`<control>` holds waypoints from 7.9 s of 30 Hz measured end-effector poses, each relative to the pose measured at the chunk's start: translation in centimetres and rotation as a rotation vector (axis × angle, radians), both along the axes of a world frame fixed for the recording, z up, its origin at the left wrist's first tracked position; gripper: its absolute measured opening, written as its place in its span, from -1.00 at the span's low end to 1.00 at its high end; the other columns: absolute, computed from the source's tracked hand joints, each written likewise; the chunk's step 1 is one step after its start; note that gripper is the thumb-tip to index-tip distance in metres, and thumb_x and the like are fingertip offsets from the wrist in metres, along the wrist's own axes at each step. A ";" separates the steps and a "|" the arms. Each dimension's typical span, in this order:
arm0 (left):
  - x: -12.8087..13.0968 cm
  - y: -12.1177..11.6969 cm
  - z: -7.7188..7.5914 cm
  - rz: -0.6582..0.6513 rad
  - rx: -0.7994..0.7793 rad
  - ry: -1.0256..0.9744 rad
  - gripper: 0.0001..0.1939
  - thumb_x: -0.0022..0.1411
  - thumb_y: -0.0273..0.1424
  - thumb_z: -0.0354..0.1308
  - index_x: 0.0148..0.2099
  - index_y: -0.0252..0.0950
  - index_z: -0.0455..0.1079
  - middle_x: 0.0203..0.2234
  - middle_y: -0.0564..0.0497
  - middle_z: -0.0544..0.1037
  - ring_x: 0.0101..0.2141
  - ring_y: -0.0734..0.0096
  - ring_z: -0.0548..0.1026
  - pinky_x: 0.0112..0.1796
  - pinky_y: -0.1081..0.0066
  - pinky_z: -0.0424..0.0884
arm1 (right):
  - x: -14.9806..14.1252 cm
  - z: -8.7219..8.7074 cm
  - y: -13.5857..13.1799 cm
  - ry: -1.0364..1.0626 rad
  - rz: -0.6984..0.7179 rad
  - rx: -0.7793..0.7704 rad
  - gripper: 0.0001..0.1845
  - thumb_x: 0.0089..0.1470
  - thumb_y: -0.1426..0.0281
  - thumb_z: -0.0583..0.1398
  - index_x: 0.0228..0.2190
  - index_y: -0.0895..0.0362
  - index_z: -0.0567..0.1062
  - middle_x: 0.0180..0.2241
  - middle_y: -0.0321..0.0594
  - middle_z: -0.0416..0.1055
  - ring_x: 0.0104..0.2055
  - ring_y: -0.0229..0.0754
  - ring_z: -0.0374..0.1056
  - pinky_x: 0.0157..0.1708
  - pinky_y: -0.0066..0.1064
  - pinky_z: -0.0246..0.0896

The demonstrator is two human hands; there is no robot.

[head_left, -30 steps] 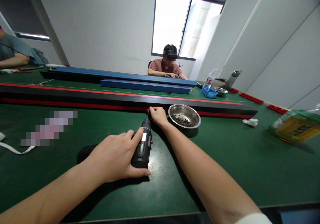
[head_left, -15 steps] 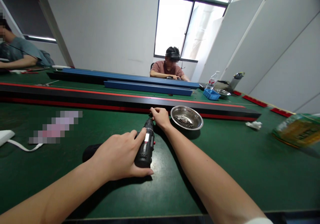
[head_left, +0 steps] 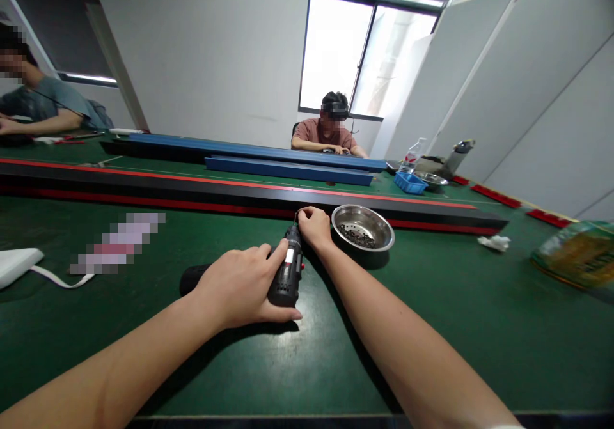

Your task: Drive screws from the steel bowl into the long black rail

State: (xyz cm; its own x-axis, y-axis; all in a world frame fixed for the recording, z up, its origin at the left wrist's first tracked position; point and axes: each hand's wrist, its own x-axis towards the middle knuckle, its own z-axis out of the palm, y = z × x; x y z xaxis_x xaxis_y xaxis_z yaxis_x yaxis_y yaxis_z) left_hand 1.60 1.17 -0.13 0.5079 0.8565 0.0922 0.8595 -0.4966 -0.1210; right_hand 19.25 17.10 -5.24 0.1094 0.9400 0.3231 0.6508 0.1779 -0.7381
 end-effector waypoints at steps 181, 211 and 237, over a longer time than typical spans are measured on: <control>-0.1 -1.5 0.8 0.020 -0.071 -0.005 0.18 0.15 0.38 0.07 0.54 -0.33 0.05 -0.03 -0.30 0.62 -0.12 -0.17 0.65 -0.14 0.01 0.58 | 0.2 0.4 1.4 0.445 0.234 -0.224 -0.48 0.44 0.15 0.10 -0.20 0.25 0.73 -0.17 -0.02 0.68 -0.51 -0.31 0.43 -0.49 -0.49 0.21; -0.1 -1.0 0.3 0.011 0.002 0.044 0.21 0.16 0.45 -0.02 0.53 -0.37 0.07 -0.09 -0.27 0.62 -0.18 -0.17 0.67 -0.25 0.04 0.59 | 0.4 -1.2 2.1 0.247 0.110 -0.056 -0.61 0.30 0.23 0.14 -0.31 0.17 0.70 -0.43 -0.17 0.62 -0.42 -0.16 0.51 -0.39 -0.44 0.34; 0.2 0.0 0.1 0.025 0.039 0.043 0.21 0.15 0.46 -0.04 0.52 -0.35 0.08 -0.10 -0.25 0.63 -0.18 -0.17 0.67 -0.30 0.09 0.55 | 0.2 -0.5 1.2 0.124 0.069 -0.027 -0.59 0.37 0.27 0.12 -0.30 0.14 0.73 -0.28 -0.12 0.69 -0.30 -0.14 0.56 -0.19 -0.42 0.32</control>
State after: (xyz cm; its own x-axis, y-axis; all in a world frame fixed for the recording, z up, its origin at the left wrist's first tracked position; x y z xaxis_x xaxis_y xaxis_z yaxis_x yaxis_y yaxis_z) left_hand 1.84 1.14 -0.03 0.4906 0.8651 0.1044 0.8651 -0.4691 -0.1775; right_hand 19.48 18.31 -5.71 0.0819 0.9547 0.2860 0.5415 0.1982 -0.8170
